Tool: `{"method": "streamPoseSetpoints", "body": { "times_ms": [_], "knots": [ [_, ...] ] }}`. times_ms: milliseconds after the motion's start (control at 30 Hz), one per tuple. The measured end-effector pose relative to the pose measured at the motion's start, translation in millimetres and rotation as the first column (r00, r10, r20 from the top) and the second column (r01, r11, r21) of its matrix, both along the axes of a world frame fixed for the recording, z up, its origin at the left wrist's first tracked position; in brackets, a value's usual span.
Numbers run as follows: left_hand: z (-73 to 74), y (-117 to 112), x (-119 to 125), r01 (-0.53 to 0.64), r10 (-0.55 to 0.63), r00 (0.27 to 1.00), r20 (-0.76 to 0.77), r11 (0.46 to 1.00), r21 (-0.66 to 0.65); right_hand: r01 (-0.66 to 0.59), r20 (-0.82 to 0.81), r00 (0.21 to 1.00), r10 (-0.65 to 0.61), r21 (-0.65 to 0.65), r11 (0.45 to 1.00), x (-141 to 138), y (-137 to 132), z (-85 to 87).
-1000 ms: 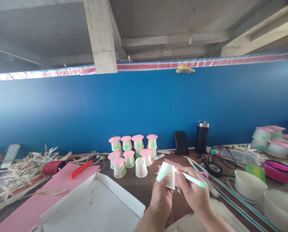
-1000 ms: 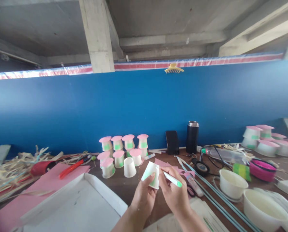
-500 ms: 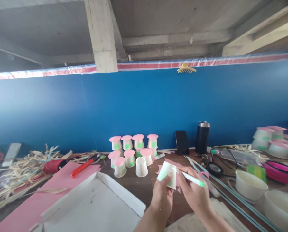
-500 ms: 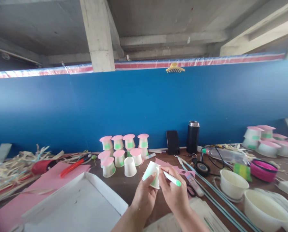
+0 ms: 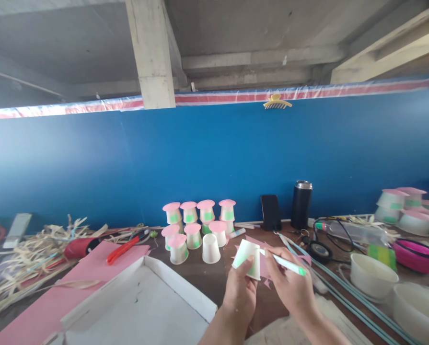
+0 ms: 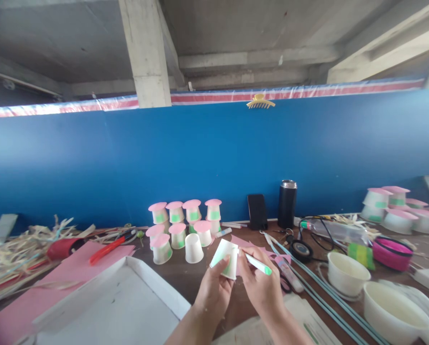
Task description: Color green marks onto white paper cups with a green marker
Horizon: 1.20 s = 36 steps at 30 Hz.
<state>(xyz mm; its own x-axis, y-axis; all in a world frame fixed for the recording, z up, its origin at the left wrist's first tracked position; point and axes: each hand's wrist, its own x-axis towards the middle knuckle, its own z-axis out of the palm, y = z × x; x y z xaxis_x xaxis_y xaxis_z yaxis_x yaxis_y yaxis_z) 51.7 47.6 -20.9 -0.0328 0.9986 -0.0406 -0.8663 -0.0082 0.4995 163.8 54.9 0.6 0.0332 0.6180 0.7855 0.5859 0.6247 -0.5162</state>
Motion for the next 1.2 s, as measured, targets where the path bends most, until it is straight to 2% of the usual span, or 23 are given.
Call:
{"method": "streamPoseSetpoints", "body": {
  "times_ms": [267,533,1200],
  "knots": [
    [-2.1,1.3,-0.3,-0.008,0.01,1.0,0.017,0.998,-0.068,-0.058,-0.048,0.997,0.057,-0.012,0.998,-1.0,-3.4,0.3],
    [-0.8,3.7,-1.6,-0.014,0.021,0.999,0.046,0.988,-0.153,-0.025,-0.066,0.997,0.028,0.039,0.999,-0.8,-4.7,2.1],
    [2.7,-0.8,-1.5,0.026,-0.017,0.998,0.066,0.989,-0.143,-0.037,-0.048,0.998,0.036,-0.014,0.999,-1.8,-2.8,-1.6]
  ]
}}
